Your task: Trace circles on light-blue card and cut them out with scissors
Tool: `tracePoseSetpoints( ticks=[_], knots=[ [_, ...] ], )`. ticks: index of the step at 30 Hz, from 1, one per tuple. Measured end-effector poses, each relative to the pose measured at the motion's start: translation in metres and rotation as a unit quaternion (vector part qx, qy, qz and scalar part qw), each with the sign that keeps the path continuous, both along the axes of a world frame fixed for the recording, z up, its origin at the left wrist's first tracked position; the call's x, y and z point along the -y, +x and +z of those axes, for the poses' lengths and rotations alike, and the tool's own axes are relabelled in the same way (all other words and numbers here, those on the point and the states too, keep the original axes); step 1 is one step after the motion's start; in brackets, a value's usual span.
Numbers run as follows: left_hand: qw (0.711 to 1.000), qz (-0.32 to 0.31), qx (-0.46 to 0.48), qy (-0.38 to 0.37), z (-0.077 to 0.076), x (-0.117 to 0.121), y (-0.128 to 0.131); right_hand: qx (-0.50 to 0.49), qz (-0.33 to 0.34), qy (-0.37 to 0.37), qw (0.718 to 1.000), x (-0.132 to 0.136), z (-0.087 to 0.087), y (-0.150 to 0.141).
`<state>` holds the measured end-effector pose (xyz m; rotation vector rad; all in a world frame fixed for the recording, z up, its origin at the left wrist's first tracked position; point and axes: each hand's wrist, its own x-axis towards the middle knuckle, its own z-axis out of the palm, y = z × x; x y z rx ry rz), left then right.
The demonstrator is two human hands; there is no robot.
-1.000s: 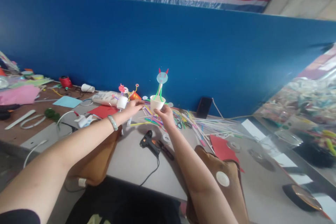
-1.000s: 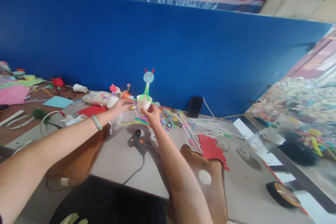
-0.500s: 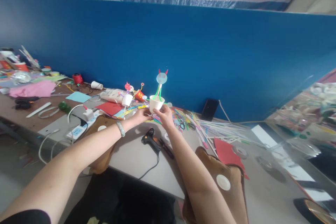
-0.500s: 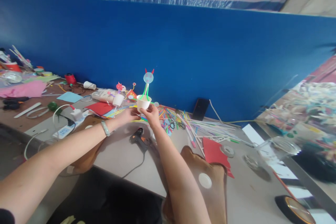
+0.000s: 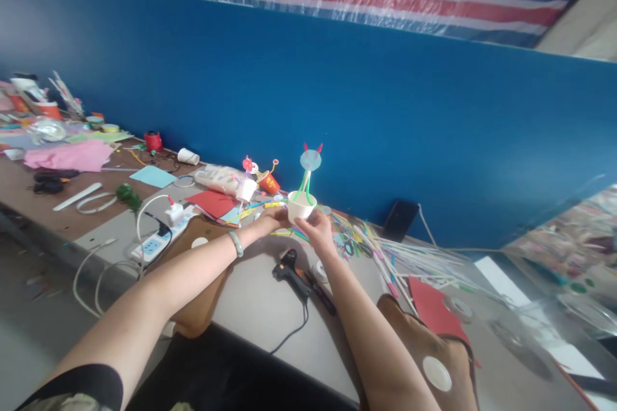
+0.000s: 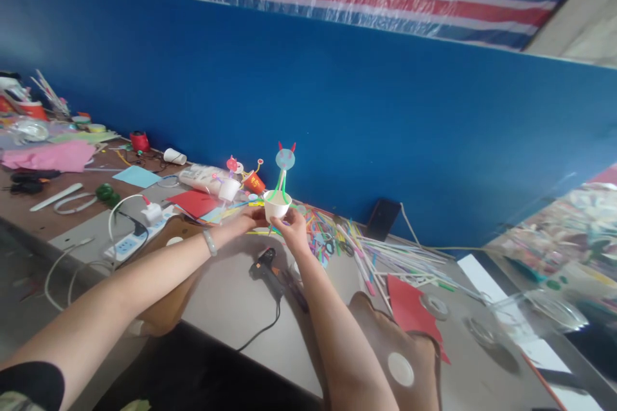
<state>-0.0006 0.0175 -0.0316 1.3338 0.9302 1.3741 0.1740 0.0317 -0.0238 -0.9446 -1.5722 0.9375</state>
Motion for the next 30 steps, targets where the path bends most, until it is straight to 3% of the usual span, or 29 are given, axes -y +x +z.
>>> tracePoseSetpoints(
  ticks=[3, 6, 16, 25, 30],
  knots=[
    [0.999, -0.048, -0.019, -0.004, -0.014, -0.008, -0.001, 0.001, -0.002, -0.006, 1.000, -0.001, -0.004, 0.000],
    [0.998, -0.055, -0.029, -0.008, -0.021, -0.014, -0.002, -0.001, 0.005, -0.005, 1.000, -0.001, -0.005, -0.001],
    [0.995, -0.081, -0.036, -0.037, -0.005, -0.001, -0.009, 0.015, -0.008, -0.014, 1.000, 0.001, -0.004, -0.001],
    [0.993, -0.075, -0.069, -0.061, -0.030, -0.005, 0.002, 0.024, -0.003, -0.008, 1.000, 0.010, 0.004, -0.003],
    [0.992, -0.082, -0.077, -0.054, -0.029, -0.002, 0.004, 0.010, 0.005, -0.020, 1.000, 0.011, 0.003, -0.004]
  ],
)
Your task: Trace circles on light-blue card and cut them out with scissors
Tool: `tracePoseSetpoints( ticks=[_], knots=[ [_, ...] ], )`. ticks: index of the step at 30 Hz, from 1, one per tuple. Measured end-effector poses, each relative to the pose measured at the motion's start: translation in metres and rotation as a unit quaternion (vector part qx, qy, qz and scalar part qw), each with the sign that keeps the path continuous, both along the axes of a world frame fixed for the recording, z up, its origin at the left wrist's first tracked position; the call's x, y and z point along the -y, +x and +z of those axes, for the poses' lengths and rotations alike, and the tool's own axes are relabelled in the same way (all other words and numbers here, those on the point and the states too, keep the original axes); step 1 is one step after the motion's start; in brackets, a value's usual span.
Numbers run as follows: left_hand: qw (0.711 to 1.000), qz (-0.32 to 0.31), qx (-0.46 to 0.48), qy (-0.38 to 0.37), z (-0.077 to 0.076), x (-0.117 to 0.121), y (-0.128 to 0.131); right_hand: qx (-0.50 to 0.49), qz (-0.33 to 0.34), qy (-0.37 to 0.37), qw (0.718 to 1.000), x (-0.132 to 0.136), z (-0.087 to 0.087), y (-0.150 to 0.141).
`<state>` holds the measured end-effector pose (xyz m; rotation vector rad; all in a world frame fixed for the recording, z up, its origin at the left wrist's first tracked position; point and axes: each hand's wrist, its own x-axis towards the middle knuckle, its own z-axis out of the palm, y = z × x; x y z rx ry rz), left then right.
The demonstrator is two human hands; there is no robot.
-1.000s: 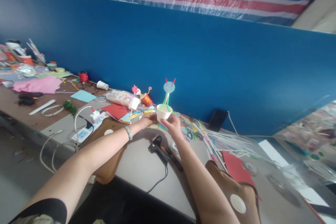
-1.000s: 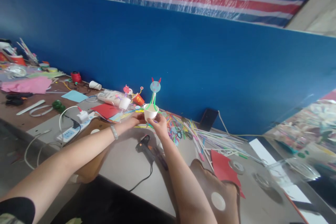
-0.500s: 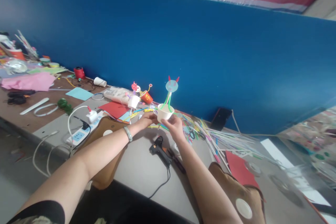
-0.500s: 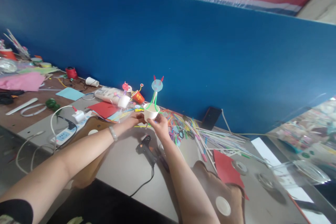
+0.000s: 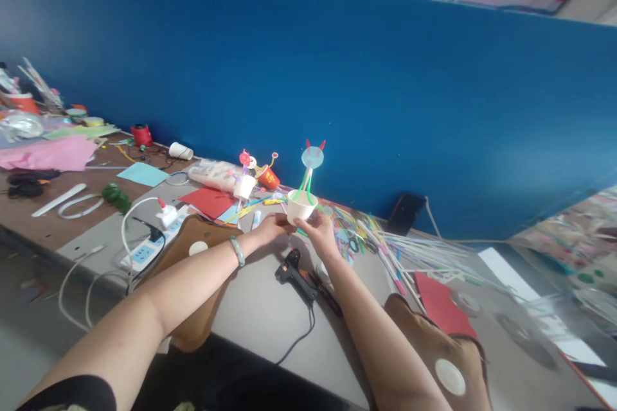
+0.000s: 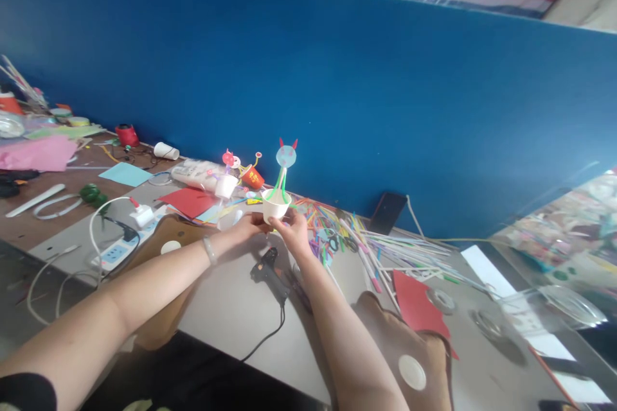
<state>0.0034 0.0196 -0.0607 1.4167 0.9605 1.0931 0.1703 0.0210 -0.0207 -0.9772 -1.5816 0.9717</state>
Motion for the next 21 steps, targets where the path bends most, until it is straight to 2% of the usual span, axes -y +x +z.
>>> tracePoseSetpoints(
  ticks=[7, 16, 21],
  knots=[
    [0.999, -0.012, -0.029, 0.013, 0.016, 0.006, -0.003, -0.014, -0.002, -0.008, 1.000, 0.000, -0.002, 0.000],
    [1.000, -0.014, -0.019, 0.008, 0.013, 0.003, -0.002, -0.042, 0.011, -0.012, 0.999, -0.006, -0.009, 0.001],
    [0.999, -0.010, 0.029, 0.016, 0.024, 0.006, -0.005, -0.043, -0.005, -0.020, 0.999, -0.010, -0.012, 0.004]
  ],
)
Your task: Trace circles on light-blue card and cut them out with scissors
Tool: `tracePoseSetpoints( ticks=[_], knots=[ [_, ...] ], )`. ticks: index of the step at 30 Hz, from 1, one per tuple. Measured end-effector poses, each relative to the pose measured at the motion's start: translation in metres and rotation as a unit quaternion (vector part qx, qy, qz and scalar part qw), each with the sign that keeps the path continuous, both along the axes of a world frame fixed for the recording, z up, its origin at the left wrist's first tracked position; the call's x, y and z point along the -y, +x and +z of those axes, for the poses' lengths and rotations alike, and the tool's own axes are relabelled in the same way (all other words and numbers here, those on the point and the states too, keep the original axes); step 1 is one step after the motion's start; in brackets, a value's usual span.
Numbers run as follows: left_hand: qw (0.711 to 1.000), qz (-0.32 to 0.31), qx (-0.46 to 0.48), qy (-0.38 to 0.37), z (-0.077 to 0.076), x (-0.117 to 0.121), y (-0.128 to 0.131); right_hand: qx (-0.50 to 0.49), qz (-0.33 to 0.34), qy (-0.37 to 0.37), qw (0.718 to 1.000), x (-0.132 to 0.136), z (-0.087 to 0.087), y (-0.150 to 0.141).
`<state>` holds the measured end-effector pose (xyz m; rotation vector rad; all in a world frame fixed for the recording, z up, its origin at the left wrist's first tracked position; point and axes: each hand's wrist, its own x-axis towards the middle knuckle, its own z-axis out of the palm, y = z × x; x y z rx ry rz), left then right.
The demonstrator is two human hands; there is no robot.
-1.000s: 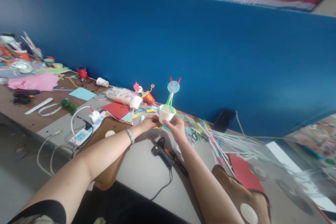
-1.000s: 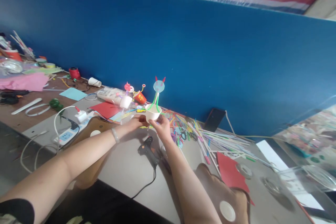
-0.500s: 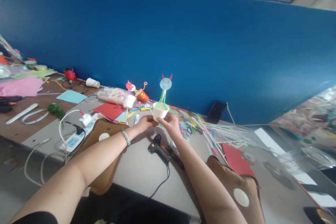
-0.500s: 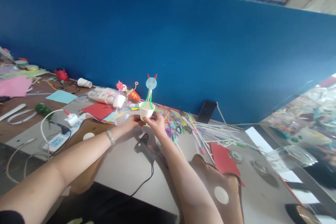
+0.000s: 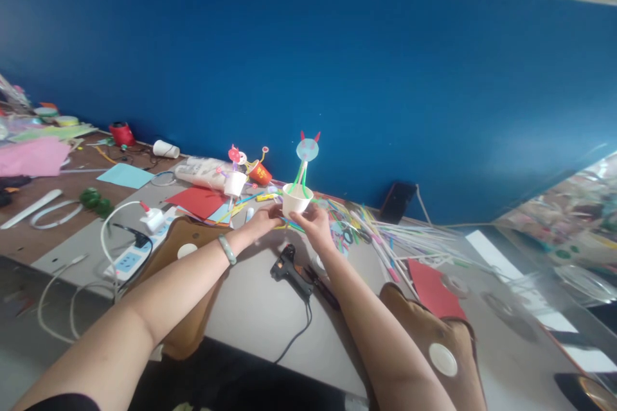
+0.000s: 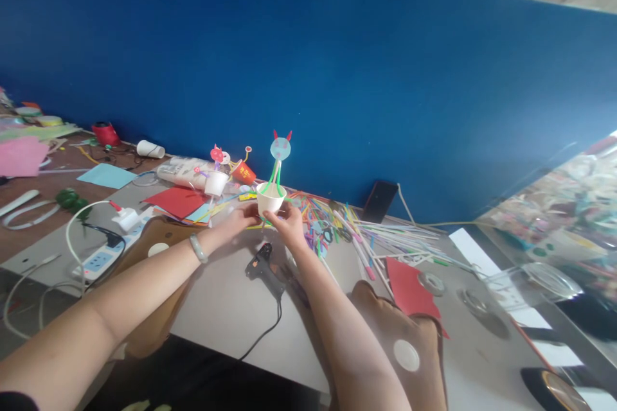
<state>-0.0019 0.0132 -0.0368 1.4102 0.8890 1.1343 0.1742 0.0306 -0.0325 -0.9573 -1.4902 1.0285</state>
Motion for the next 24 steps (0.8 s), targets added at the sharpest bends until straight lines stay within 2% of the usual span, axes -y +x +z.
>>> tracePoseSetpoints(
  ticks=[3, 7, 14, 20, 24],
  knots=[
    [0.998, -0.020, 0.051, 0.018, 0.009, 0.003, -0.003, 0.004, -0.008, -0.009, 1.000, -0.001, -0.001, 0.002],
    [0.994, -0.010, 0.104, 0.014, 0.014, 0.004, -0.005, 0.015, 0.007, -0.006, 1.000, -0.001, -0.001, 0.002],
    [0.996, -0.037, 0.081, 0.006, 0.020, 0.005, -0.006, 0.027, 0.044, 0.004, 0.999, 0.003, 0.002, -0.002],
    [1.000, 0.006, 0.021, 0.011, 0.022, 0.008, -0.006, 0.035, 0.065, -0.001, 0.997, 0.008, 0.003, -0.004],
    [0.999, 0.021, 0.024, 0.007, 0.020, 0.008, -0.007, 0.026, 0.073, -0.014, 0.997, 0.010, 0.004, -0.005]
  ],
)
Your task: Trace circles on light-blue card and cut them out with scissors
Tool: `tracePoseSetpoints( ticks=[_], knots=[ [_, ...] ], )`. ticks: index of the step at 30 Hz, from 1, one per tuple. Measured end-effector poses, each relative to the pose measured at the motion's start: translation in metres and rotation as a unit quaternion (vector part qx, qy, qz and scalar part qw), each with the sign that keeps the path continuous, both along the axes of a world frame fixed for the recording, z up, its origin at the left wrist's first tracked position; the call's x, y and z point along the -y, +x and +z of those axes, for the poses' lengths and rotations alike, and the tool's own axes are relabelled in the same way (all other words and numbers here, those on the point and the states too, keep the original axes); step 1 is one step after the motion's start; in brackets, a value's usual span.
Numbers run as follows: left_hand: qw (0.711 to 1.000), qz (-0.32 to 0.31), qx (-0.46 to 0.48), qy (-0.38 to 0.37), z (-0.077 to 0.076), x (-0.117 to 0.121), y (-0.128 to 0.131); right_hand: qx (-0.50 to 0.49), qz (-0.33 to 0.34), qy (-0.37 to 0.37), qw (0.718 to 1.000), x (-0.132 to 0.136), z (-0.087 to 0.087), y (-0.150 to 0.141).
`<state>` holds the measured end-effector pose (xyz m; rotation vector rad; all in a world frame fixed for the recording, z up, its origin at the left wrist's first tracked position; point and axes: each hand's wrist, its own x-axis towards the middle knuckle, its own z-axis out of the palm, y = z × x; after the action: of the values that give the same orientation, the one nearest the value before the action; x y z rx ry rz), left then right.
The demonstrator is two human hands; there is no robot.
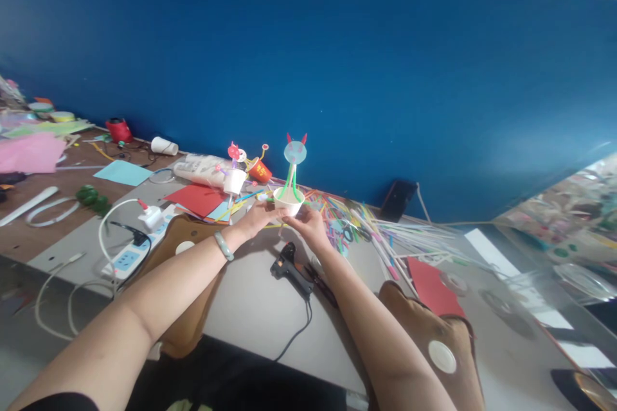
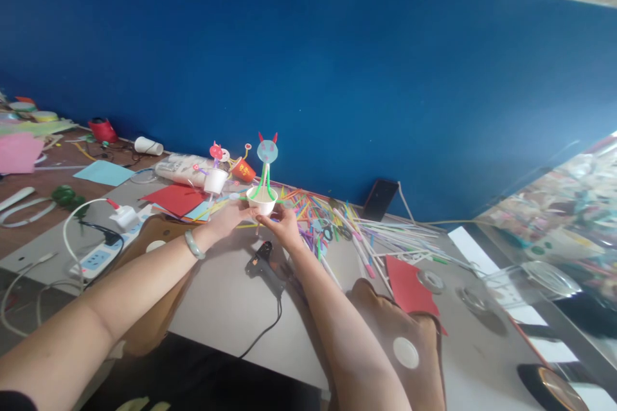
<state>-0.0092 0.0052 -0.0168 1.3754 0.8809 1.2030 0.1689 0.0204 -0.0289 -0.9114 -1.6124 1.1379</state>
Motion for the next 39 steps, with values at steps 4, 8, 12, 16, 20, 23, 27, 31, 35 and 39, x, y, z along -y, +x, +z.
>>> tracePoseSetpoints(
  ticks=[4, 8, 12, 16, 20, 23, 27, 31, 35, 39],
  knots=[
    [1.000, 0.019, 0.024, -0.008, 0.000, 0.000, 0.000, -0.005, 0.021, -0.002, 1.000, -0.001, 0.002, 0.001],
    [0.998, 0.051, 0.038, 0.008, 0.001, 0.000, -0.001, -0.044, 0.017, -0.005, 0.999, -0.004, 0.003, 0.004],
    [0.997, 0.045, 0.053, 0.020, 0.003, 0.000, -0.001, -0.105, -0.021, -0.006, 0.994, -0.004, 0.005, 0.006],
    [0.998, 0.041, 0.056, -0.005, 0.007, 0.005, -0.001, -0.122, -0.046, -0.006, 0.991, -0.001, 0.009, 0.006],
    [0.997, 0.017, 0.060, -0.035, 0.010, 0.008, 0.000, -0.118, -0.068, -0.009, 0.991, 0.000, 0.010, 0.004],
    [0.997, 0.016, 0.064, -0.033, 0.008, 0.007, -0.001, -0.100, -0.085, -0.008, 0.991, 0.000, 0.010, 0.004],
    [0.998, 0.008, 0.051, -0.021, 0.008, 0.004, -0.001, -0.083, -0.093, -0.003, 0.992, 0.000, 0.009, 0.004],
    [0.999, 0.012, 0.031, -0.017, 0.007, 0.004, -0.001, -0.082, -0.102, 0.001, 0.991, 0.000, 0.008, 0.005],
    [0.999, 0.008, 0.037, -0.009, -0.001, 0.002, -0.001, -0.086, -0.108, 0.003, 0.990, -0.001, 0.007, 0.005],
    [0.999, 0.009, 0.047, -0.005, -0.003, 0.001, -0.001, -0.101, -0.101, -0.005, 0.990, -0.002, 0.006, 0.005]
  ],
)
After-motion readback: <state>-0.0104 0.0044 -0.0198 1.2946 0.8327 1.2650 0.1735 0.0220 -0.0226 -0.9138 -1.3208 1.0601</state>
